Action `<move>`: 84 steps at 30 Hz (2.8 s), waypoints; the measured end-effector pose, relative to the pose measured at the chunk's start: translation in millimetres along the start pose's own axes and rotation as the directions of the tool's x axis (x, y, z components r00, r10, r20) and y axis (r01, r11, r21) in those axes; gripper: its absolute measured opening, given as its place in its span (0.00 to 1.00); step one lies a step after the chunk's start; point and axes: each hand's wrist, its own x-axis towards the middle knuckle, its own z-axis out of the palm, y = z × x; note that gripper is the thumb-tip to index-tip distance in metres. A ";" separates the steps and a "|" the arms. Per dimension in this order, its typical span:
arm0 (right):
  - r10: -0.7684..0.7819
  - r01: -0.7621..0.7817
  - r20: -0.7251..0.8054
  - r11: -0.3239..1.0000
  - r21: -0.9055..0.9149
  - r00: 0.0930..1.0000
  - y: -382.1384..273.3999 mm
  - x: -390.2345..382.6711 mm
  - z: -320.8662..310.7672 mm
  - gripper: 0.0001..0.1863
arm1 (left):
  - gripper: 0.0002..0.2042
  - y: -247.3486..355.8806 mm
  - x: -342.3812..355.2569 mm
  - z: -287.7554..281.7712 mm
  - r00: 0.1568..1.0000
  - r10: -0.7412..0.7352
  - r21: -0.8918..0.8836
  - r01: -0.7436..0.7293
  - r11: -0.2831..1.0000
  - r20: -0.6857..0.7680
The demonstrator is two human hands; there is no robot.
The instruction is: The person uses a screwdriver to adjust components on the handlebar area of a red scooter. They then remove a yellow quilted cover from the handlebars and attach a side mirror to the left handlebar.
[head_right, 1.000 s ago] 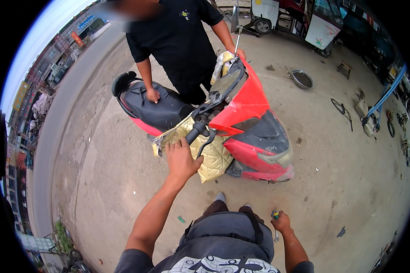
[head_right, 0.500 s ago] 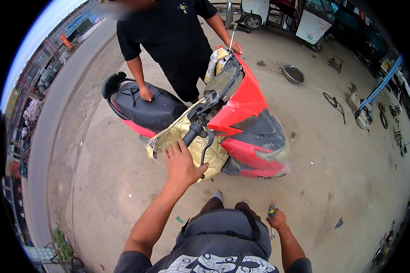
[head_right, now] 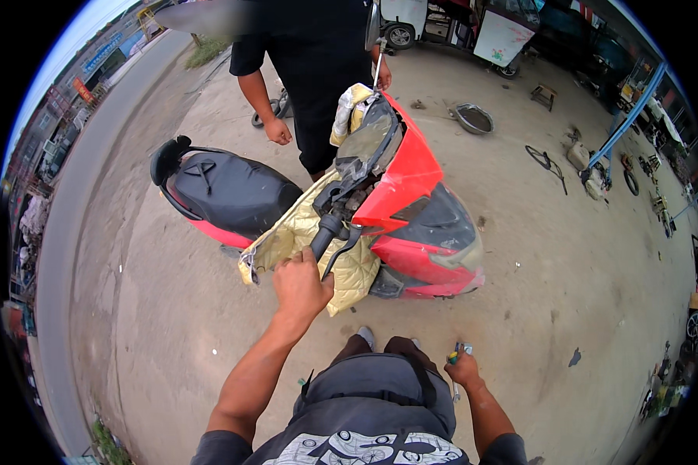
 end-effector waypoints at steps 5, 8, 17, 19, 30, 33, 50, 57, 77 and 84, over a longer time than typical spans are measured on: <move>0.024 -0.023 0.034 1.000 -0.019 0.999 -0.8 -11.5 13.5 0.25 | 0.35 -1.5 -6.1 1.6 1.000 0.026 0.012 -0.026 1.000 0.013; 0.014 -0.014 0.047 1.000 -0.015 0.999 0.7 -18.0 19.3 0.24 | 0.50 14.8 -15.1 -9.6 0.998 -0.017 0.001 0.017 1.000 0.065; 0.024 -0.020 0.082 0.999 -0.048 0.996 -0.8 8.0 12.9 0.24 | 0.47 17.1 -9.1 -5.4 0.996 -0.046 -0.042 0.049 0.998 0.075; -0.003 0.006 0.059 0.999 -0.048 0.998 -0.6 23.0 12.3 0.24 | 0.44 5.8 -8.7 0.7 0.999 -0.004 -0.065 0.006 0.998 0.033; -0.121 0.123 0.063 0.992 -0.023 0.991 -16.6 96.8 -31.9 0.22 | 0.39 -0.6 -7.9 -13.6 1.000 0.006 -0.113 -0.006 0.994 -0.001; -0.096 0.098 0.060 0.995 -0.032 0.994 -17.5 103.5 -34.9 0.23 | 0.40 10.7 -5.1 -22.9 1.000 -0.005 -0.160 0.000 0.987 -0.030; 0.365 -0.370 0.060 0.916 0.154 0.929 -80.1 25.5 20.6 0.22 | 0.40 -68.8 59.2 58.7 0.230 0.878 0.075 0.955 -0.286 0.420; 0.568 -0.545 0.076 0.731 0.412 0.820 -158.6 -58.4 85.5 0.20 | 0.35 -69.6 63.4 73.7 0.098 0.938 0.154 0.976 -0.156 0.331; 0.628 -0.639 0.182 0.650 0.411 0.756 -183.4 -102.0 135.1 0.21 | 0.33 -71.8 67.9 66.7 0.103 0.892 0.044 0.990 -0.136 0.440; 0.587 -0.541 0.057 0.700 0.465 0.808 -149.2 -68.0 111.3 0.20 | 0.28 -72.4 61.3 77.8 0.119 0.902 0.069 0.984 -0.161 0.415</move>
